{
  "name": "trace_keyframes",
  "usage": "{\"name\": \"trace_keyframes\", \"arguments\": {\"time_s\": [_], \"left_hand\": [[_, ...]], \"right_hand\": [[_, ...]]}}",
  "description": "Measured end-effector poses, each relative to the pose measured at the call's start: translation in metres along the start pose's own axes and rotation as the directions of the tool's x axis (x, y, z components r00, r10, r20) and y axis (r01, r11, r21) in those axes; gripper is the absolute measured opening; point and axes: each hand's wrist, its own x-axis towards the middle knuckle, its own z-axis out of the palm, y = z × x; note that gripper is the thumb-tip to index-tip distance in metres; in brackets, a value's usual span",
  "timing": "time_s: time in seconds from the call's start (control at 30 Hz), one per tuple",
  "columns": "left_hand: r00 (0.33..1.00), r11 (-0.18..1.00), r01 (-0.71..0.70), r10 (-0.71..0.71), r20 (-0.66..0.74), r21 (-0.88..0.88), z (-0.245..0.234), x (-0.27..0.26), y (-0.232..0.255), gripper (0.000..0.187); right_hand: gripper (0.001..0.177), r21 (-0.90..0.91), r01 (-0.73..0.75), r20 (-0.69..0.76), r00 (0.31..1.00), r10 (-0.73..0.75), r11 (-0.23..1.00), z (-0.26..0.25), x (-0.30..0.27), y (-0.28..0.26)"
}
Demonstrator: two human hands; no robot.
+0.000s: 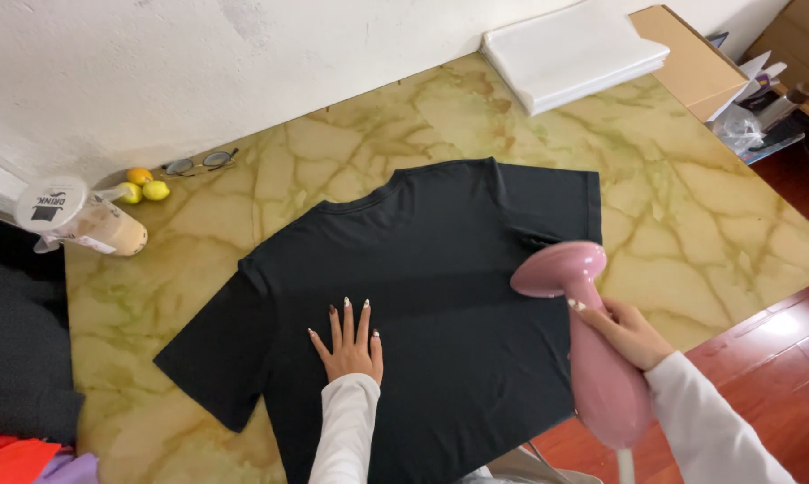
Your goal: Using a pink handheld steamer to remove wrinkles from a black t-shirt laid flat on a table.
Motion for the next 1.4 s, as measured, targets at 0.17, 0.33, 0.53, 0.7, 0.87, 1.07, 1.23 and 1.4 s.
{"name": "trace_keyframes", "arguments": {"time_s": [0.17, 0.33, 0.53, 0.7, 0.87, 1.07, 1.23, 1.4], "left_hand": [[0.996, 1.0, -0.005, 0.003, 0.094, 0.03, -0.001, 0.001, -0.001, 0.052], [0.998, 1.0, -0.004, 0.003, 0.057, 0.018, 0.002, 0.0, -0.001, 0.054], [0.998, 1.0, -0.011, 0.01, 0.061, 0.017, 0.007, -0.001, -0.001, 0.055], [0.976, 0.99, 0.016, 0.015, 0.216, -0.144, 0.003, -0.003, -0.009, 0.053], [1.0, 0.938, -0.028, 0.03, 0.001, -0.345, 0.001, -0.029, -0.011, 0.06], [0.989, 0.958, -0.106, 0.13, 0.074, -0.266, -0.016, -0.056, -0.008, 0.052], [0.989, 0.979, -0.12, 0.132, 0.062, -0.166, -0.007, -0.065, -0.007, 0.051], [0.989, 0.986, -0.151, 0.15, -0.013, -0.078, -0.01, -0.065, -0.005, 0.053]], "right_hand": [[0.041, -0.281, -0.069, 0.074, 0.993, 0.093, 0.957, -0.01, -0.054, -0.009], [0.039, -0.146, 0.039, 0.24, 0.971, -0.003, 0.988, -0.049, -0.055, 0.152], [0.022, -0.35, 0.056, -0.455, 0.863, -0.222, 0.935, 0.004, -0.179, 0.035], [0.041, -0.123, -0.138, 0.127, 0.98, 0.153, 0.983, -0.041, -0.079, 0.108], [0.042, -0.138, 0.06, 0.084, 0.995, -0.049, 0.989, 0.001, -0.054, 0.004], [0.04, -0.033, 0.087, 0.136, 0.987, -0.081, 0.996, 0.025, -0.012, -0.031], [0.039, -0.142, 0.162, 0.141, 0.98, -0.141, 0.977, 0.035, -0.011, -0.017], [0.038, -0.27, 0.102, 0.217, 0.975, -0.042, 0.957, 0.022, -0.049, 0.005]]}}
